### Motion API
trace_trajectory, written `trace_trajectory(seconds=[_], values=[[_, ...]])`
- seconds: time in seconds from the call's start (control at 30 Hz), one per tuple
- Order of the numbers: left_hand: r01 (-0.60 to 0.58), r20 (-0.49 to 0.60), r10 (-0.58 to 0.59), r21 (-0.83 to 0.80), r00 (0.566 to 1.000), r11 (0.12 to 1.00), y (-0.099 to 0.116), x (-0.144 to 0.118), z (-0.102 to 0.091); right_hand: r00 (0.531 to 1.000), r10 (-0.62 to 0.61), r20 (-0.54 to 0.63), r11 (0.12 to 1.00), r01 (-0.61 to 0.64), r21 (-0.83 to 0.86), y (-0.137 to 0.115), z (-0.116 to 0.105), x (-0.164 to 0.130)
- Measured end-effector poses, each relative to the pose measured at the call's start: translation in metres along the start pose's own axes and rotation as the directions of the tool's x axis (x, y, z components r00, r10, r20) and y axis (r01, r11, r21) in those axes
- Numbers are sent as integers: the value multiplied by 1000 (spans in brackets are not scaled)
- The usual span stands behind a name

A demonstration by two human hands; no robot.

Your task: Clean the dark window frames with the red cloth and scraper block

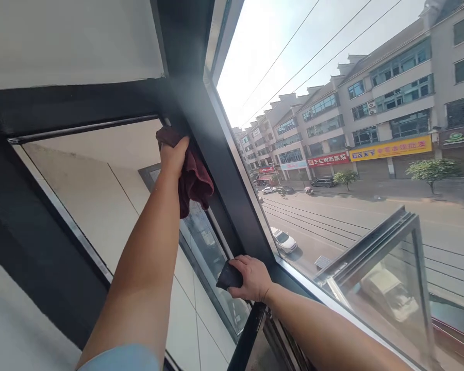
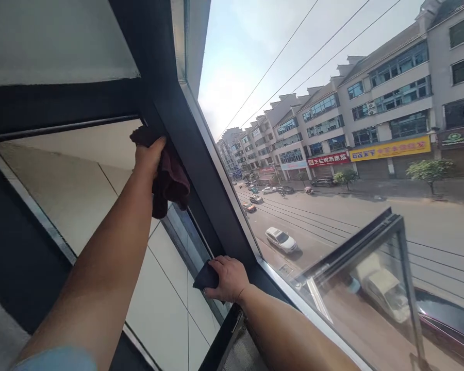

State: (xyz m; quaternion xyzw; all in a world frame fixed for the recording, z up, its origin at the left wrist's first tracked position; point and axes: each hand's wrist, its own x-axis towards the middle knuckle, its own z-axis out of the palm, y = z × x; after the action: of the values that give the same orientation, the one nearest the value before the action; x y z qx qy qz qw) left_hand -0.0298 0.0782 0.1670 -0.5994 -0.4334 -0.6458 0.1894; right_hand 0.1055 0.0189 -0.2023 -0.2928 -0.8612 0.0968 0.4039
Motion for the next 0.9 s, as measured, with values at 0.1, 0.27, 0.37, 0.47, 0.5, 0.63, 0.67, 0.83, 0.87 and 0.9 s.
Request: trace_trajectory(seconds=[0.1,0.27,0.37,0.47,0.5,0.63,0.67,0.83,0.87,0.9], values=[[96,-20,-96,10,995,995,-26,-73,3,1000,3,18,1000,-3,-20,0,-3,-1],[170,198,-176,44,964,984,-65,-227,8,999,-5,38,997,8,-81,1,-5,-5],[257,311,-276,103,909,961,-91,-309,11,993,-22,118,985,41,-165,4,-4,-7],[358,395,-368,101,842,928,-106,-350,6,963,-59,264,967,121,-223,9,-4,-7],[373,417,-382,106,825,922,-107,-353,2,954,-68,293,962,140,-233,11,-4,-7],[403,413,-443,184,796,897,-100,-334,-23,943,-94,319,966,164,-199,18,-3,-7],[414,394,-466,214,792,885,-98,-327,-30,945,-97,314,971,159,-180,20,-3,-7],[432,304,-549,376,778,820,-95,-286,-67,958,-85,275,990,113,-89,22,-3,-5],[432,313,-561,396,766,810,-96,-278,-75,959,-79,272,994,97,-52,19,-5,-4],[433,335,-574,410,747,803,-96,-273,-83,962,-64,265,998,69,-10,17,-8,-4]])
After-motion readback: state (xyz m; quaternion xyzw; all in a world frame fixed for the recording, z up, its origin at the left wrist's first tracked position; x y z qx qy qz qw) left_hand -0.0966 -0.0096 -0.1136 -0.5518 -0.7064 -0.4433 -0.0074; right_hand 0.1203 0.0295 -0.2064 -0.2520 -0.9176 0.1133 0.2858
